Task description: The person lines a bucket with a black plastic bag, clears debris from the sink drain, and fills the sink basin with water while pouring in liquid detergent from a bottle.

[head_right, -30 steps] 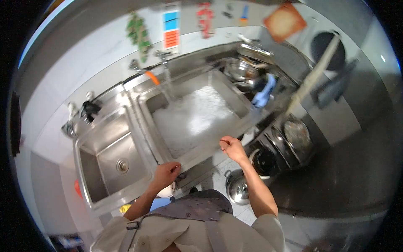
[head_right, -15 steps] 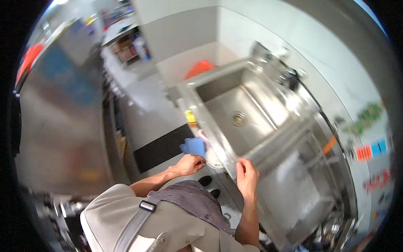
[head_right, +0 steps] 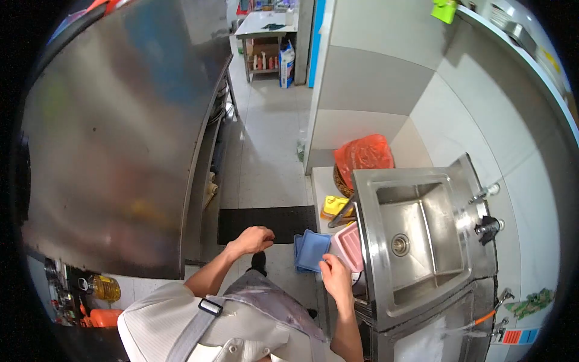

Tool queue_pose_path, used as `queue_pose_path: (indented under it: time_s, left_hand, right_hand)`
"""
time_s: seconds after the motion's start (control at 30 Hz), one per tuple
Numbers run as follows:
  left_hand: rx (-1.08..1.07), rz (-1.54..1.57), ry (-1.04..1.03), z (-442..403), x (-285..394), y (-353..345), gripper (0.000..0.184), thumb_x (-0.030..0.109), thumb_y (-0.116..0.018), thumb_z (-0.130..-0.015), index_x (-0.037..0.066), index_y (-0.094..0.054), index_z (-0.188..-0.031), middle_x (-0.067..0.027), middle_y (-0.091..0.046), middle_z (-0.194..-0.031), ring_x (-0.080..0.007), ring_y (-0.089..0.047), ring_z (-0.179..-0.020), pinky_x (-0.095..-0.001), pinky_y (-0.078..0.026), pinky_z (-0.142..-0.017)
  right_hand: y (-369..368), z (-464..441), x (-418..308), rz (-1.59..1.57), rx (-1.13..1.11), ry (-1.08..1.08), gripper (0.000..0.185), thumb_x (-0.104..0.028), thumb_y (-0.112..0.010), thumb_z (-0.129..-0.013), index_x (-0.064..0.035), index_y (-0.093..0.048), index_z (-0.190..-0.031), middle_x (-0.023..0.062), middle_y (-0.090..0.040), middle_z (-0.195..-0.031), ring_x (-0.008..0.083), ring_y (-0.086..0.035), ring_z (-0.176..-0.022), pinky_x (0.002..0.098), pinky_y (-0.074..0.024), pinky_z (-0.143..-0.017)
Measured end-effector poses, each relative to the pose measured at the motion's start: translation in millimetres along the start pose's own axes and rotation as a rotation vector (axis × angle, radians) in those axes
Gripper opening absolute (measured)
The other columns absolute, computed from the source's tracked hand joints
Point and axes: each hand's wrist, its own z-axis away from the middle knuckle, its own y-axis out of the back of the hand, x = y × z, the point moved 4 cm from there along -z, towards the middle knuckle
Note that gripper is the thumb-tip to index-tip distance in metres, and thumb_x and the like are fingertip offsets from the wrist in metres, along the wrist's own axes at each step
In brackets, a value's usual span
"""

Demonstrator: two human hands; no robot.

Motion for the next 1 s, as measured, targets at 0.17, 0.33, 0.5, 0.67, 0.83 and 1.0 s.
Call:
queue_pose_path:
  time_s: [0.17, 0.33, 0.5, 0.67, 0.83, 1.0]
  left_hand:
    - [-0.193, -0.121, -0.002, -49.2, -63.8, 78.7, 0.036, 0.024, -0.072, -0.086, 0.005, -0.07, -0.116, -0.0196, -0.07, -0.112, -0.0381, -0.067, -0.104, -0.0471, -0.055, -0.09]
    - [0.017, 0.025, 0.057, -77.1, -125.3, 155.2, 0.037, 0.024, -0.072, -0.088, 0.003, -0.068, -0.118, -0.0187, -0.071, -0.109, -0.0378, -0.068, -0.103, -0.0458, -0.054, -0.088]
    - [0.015, -0.015, 0.148, -101.3, -186.9, 181.7, 0.035, 0.025, -0.071, -0.088, 0.003, -0.07, -0.116, -0.02, -0.071, -0.11, -0.0383, -0.066, -0.104, -0.0472, -0.052, -0.089]
    - [-0.072, 0.05, 0.286, -145.5, -268.0, 202.3, 0.035, 0.025, -0.07, -0.088, 0.003, -0.071, -0.115, -0.0203, -0.071, -0.11, -0.0392, -0.067, -0.104, -0.0477, -0.052, -0.091]
    - [0.093, 0.254, 0.518, -211.8, -384.2, 217.6, 0.035, 0.028, -0.067, -0.088, 0.002, -0.071, -0.112, -0.0179, -0.073, -0.102, -0.0327, -0.07, -0.097, -0.0423, -0.054, -0.083]
    - [0.093, 0.633, 1.052, -184.9, -500.6, 151.3, 0.024, 0.026, -0.067, -0.086, 0.003, -0.073, -0.092, -0.0139, -0.072, -0.079, -0.0225, -0.069, -0.071, -0.0387, -0.054, -0.07]
  right_hand:
    - [-83.6, -101.1, -62.7, 0.149, -0.194, 0.116, 0.041, -0.017, -0.07, -0.09, -0.0026, -0.059, -0.127, 0.0214, -0.068, -0.108, 0.0408, -0.067, -0.099, 0.0469, -0.0537, -0.085]
    - [-126.9, -189.1, -102.8, 0.195, -0.283, 0.144, 0.046, -0.018, -0.071, -0.089, -0.0027, -0.058, -0.13, 0.0226, -0.062, -0.119, 0.0429, -0.061, -0.109, 0.0478, -0.0515, -0.091]
    - [-157.8, -281.7, -99.5, 0.354, -0.295, 0.212, 0.05, -0.02, -0.072, -0.088, -0.0029, -0.057, -0.133, 0.0226, -0.061, -0.126, 0.0435, -0.058, -0.117, 0.0483, -0.0492, -0.098]
    - [-205.4, -416.3, -114.9, 0.439, -0.42, 0.176, 0.052, -0.025, -0.072, -0.088, -0.0035, -0.058, -0.134, 0.0214, -0.061, -0.13, 0.0413, -0.056, -0.122, 0.0461, -0.0474, -0.102]
    - [-276.9, -589.3, -139.3, 0.517, -0.768, 0.345, 0.053, -0.031, -0.068, -0.091, -0.0022, -0.057, -0.135, 0.024, -0.06, -0.134, 0.0415, -0.055, -0.126, 0.0477, -0.0464, -0.105]
    - [-297.1, -726.1, -256.6, 0.415, -0.758, 0.557, 0.048, -0.027, -0.066, -0.094, -0.0005, -0.057, -0.132, 0.0233, -0.062, -0.13, 0.0408, -0.058, -0.121, 0.0479, -0.049, -0.101]
